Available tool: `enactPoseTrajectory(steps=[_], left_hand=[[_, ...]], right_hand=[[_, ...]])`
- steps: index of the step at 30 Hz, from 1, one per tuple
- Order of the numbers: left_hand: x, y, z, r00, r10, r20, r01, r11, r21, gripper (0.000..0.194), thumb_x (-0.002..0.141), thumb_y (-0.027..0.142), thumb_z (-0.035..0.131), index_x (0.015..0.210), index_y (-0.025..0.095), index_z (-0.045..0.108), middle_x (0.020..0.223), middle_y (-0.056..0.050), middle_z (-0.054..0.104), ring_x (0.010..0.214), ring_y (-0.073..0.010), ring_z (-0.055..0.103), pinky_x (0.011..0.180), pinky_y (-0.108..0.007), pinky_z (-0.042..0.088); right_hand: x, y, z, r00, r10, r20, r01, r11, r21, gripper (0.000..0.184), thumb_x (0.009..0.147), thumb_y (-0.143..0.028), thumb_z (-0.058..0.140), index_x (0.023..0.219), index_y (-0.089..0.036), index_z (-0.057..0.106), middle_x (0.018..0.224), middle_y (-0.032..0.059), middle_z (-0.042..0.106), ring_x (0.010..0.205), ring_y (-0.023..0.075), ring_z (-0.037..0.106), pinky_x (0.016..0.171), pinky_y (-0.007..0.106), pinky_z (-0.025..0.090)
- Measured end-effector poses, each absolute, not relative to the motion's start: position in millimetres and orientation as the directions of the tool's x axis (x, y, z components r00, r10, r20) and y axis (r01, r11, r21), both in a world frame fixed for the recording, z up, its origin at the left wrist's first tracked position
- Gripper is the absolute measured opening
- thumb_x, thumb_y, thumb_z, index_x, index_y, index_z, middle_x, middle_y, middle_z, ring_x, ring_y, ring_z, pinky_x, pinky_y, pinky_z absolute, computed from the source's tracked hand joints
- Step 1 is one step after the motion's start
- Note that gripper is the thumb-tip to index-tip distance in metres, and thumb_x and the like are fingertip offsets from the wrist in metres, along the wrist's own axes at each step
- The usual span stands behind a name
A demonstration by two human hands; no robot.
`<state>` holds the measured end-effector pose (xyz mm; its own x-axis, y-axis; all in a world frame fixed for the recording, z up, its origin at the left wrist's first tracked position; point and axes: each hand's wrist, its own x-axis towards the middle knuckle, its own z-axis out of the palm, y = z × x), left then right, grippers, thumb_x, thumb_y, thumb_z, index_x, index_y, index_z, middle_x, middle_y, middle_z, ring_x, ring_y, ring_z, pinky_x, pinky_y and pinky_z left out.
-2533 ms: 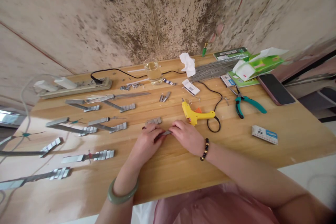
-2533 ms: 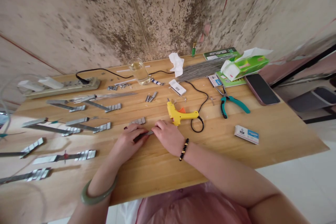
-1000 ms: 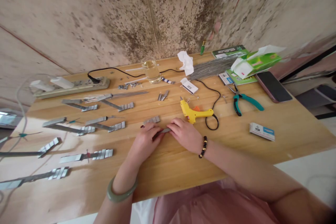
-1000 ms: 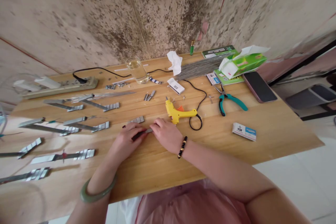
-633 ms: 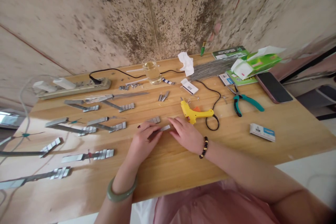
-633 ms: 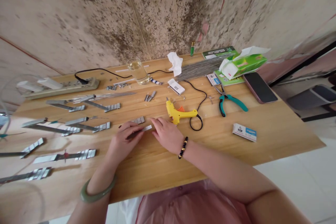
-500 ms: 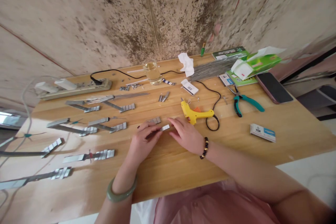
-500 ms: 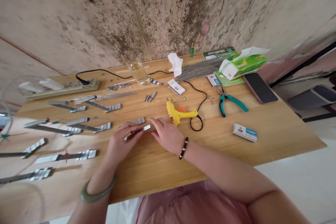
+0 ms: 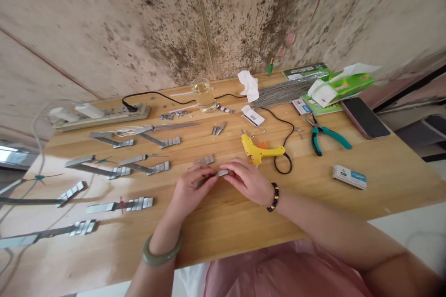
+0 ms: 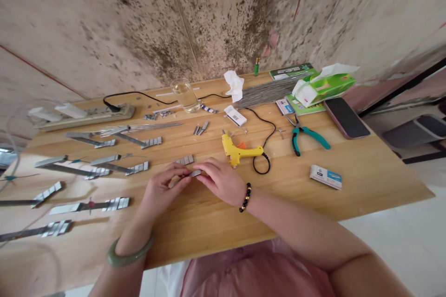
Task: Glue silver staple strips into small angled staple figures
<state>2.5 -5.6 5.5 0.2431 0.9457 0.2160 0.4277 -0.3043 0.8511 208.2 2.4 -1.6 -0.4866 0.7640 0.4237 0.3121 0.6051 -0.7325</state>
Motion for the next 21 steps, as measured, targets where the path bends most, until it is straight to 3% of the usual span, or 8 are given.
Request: enactPoseTrajectory(steps=[4, 9, 13, 21], left_hand=[[-1.3, -8.3, 4.6, 0.175, 0.984, -0.034, 0.233, -0.007, 0.973, 0.024, 0.075, 0.038, 0.07, 0.087, 0.017, 0.071, 0.083, -0.006, 0.067, 0.074, -0.0156, 0.059, 0.067, -0.026, 0.049], [-0.2, -9.8, 8.3, 0.229, 0.906, -0.357, 0.008, 0.365, 0.931, 0.03, 0.064, 0.042, 0.078, 0.077, 0.015, 0.071, 0.067, -0.002, 0.064, 0.057, -0.0098, 0.052, 0.054, -0.021, 0.042], [1.5, -8.7, 14.0, 0.296, 0.843, -0.449, -0.014, 0.473, 0.881, 0.031, 0.061, 0.042, 0.08, 0.07, 0.014, 0.069, 0.06, -0.002, 0.062, 0.054, -0.0107, 0.053, 0.052, -0.022, 0.041], [3.6, -7.9, 17.3, 0.346, 0.8, -0.49, -0.007, 0.524, 0.852, 0.031, 0.064, 0.044, 0.078, 0.067, 0.014, 0.069, 0.06, -0.003, 0.065, 0.053, -0.0105, 0.054, 0.051, -0.021, 0.041]], right_hand=[[208.5, 1.0, -1.1, -0.491, 0.777, 0.394, 0.283, 0.57, -0.771, 0.032, 0.093, -0.026, 0.051, 0.124, -0.02, 0.047, 0.109, 0.0082, 0.058, 0.077, 0.0141, 0.057, 0.079, 0.033, 0.053], [208.4, 0.0, -0.2, -0.519, 0.727, 0.45, 0.239, 0.629, -0.74, 0.027, 0.095, -0.024, 0.047, 0.121, -0.02, 0.05, 0.107, 0.0077, 0.061, 0.093, 0.0164, 0.058, 0.084, 0.033, 0.051], [208.8, -1.1, 0.2, -0.524, 0.726, 0.445, 0.276, 0.64, -0.718, 0.027, 0.097, -0.022, 0.043, 0.123, -0.021, 0.05, 0.108, 0.0074, 0.062, 0.1, 0.0165, 0.058, 0.088, 0.033, 0.05], [208.8, -1.4, -0.2, -0.524, 0.72, 0.455, 0.264, 0.645, -0.717, 0.027, 0.098, -0.022, 0.04, 0.122, -0.02, 0.053, 0.104, 0.007, 0.065, 0.096, 0.0161, 0.06, 0.087, 0.033, 0.051]])
